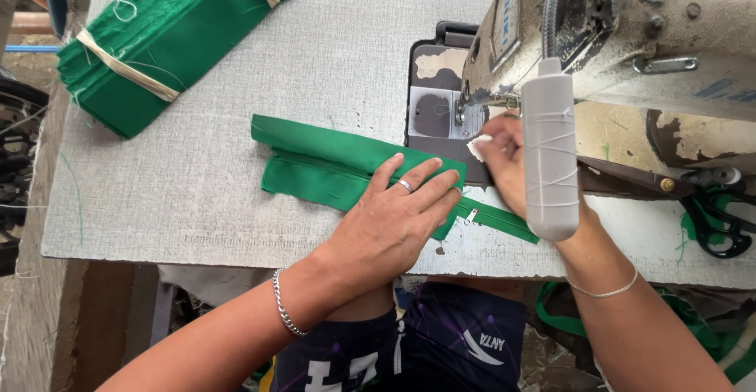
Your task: Sewing green zippers onto strips of green fabric using an industrial sewing machine.
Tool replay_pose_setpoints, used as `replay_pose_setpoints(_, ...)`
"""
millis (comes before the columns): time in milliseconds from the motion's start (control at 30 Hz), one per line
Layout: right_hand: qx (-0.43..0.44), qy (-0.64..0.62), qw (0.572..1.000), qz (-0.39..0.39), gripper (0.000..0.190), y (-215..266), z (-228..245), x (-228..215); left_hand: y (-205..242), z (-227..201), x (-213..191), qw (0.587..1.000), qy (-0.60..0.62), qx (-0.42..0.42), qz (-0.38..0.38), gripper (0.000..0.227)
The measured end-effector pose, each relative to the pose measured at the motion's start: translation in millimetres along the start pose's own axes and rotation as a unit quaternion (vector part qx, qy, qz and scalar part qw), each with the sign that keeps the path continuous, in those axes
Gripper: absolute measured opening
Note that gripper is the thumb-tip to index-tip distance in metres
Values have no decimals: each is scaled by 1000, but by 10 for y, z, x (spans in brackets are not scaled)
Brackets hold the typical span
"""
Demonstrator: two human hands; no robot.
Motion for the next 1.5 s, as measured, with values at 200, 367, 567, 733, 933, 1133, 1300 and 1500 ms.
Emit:
replay_pose_setpoints(200, -282, 193, 936, -83, 31, 141, 304, -219, -100, 189, 27, 1000, -19, -12, -7, 30)
replay_pose_setpoints(367, -346, 448, 781, -262, 23, 64, 187, -169, -216, 343, 71, 999, -40, -25, 9, 30)
replay_pose_setpoints(567, -369, 608, 667, -223, 32, -22, -29, -11, -218, 341, 63, 999, -26, -22, -1, 28)
replay_pose_setpoints(733, -269, 468, 821, -187, 59, -67, 299, -203, -239, 348, 59, 999, -35, -22, 3, 31)
replay_pose_setpoints(933, -257, 175, 948, -70, 23, 100, 355, -201, -247, 360, 21, 999, -7, -22, -23, 27)
replay_pose_setpoints(1133, -304, 198, 931, -34, 24, 102, 446, -207, -245, 384, 39, 999, -6, -27, -36, 25)
replay_pose_setpoints(1300, -280, 178, 943, -10, 31, 76, 399, -142, -230, 402, 63, 999, -4, -34, -31, 30)
replay_pose_setpoints(1500, -271, 179, 946, -22, 34, 68, 278, -97, -321, 462, 2, 999, -21, -30, 11, 35)
Point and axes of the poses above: each hand's wrist, its own y-axis away from the middle knuckle, its own x-axis out of the palm, z = x × y, the point moved 3 cm from there along -y, towards the middle knuckle, and after that the axes turned 11 degrees about y, right-handed, at the moved point
